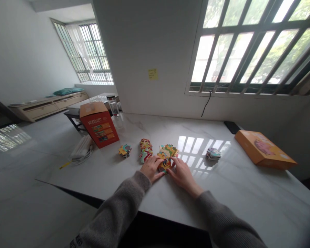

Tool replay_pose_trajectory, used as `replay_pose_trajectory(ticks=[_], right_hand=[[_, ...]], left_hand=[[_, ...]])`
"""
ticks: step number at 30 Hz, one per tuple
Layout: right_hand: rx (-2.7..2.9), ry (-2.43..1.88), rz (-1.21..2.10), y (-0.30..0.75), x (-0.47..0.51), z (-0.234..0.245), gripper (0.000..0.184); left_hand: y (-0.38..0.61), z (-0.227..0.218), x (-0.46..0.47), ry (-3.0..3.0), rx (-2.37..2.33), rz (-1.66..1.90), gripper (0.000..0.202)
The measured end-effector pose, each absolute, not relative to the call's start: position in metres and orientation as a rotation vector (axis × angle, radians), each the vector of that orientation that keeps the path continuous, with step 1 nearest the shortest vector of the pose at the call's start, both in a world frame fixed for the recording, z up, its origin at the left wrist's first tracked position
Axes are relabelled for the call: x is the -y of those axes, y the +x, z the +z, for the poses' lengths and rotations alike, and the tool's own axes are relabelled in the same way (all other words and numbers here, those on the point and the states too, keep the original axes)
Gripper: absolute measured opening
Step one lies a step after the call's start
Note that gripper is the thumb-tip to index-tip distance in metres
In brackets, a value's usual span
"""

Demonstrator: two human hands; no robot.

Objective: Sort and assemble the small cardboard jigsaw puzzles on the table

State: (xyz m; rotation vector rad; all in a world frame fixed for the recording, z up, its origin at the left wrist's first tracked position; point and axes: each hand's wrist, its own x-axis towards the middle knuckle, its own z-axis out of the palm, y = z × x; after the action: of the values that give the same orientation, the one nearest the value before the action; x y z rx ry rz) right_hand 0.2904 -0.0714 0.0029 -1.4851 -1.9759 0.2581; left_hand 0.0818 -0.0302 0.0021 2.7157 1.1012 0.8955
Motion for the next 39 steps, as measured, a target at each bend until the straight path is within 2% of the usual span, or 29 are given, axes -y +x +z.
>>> replay_pose_trajectory(ticks=[6,8,13,15,19,22,25,36,39], right_hand=[[1.971,-1.462,0.372,0.286,0.064,-0.004,0.06],[1.948,-1.437,0.416,0.287,0.064,-0.005,0.058],[1.864,-1.318,0.533,0.288,0.068,0.004,0.017],[1.755,-1.287,0.626,0.29,0.069,0.01,0.011],[1.454,-1.198,0.965,0.297,0.071,0.022,0.024],[1.242,-1.174,1.147,0.303,0.072,0.027,0.031],[1.147,-1.16,1.217,0.306,0.072,0.027,0.031],[0.841,-1.022,1.584,0.298,0.079,0.028,0.021],[0.802,-1.049,1.567,0.298,0.077,0.026,0.02]], left_hand=[[0.081,-0.007,0.025,2.648,-0.962,0.987,0.051],[0.081,-0.009,0.025,2.642,-0.94,1.006,0.054],[0.08,-0.005,0.029,2.642,-0.966,1.086,0.058],[0.08,0.001,0.031,2.603,-0.969,1.157,0.055],[0.085,0.016,0.033,2.537,-0.981,1.237,0.049],[0.094,0.025,0.03,2.615,-0.938,1.177,0.065],[0.103,0.028,0.024,2.704,-0.873,1.071,0.079],[0.108,0.022,0.024,2.388,-0.727,1.163,0.059],[0.108,0.025,0.025,2.333,-0.693,1.177,0.056]])
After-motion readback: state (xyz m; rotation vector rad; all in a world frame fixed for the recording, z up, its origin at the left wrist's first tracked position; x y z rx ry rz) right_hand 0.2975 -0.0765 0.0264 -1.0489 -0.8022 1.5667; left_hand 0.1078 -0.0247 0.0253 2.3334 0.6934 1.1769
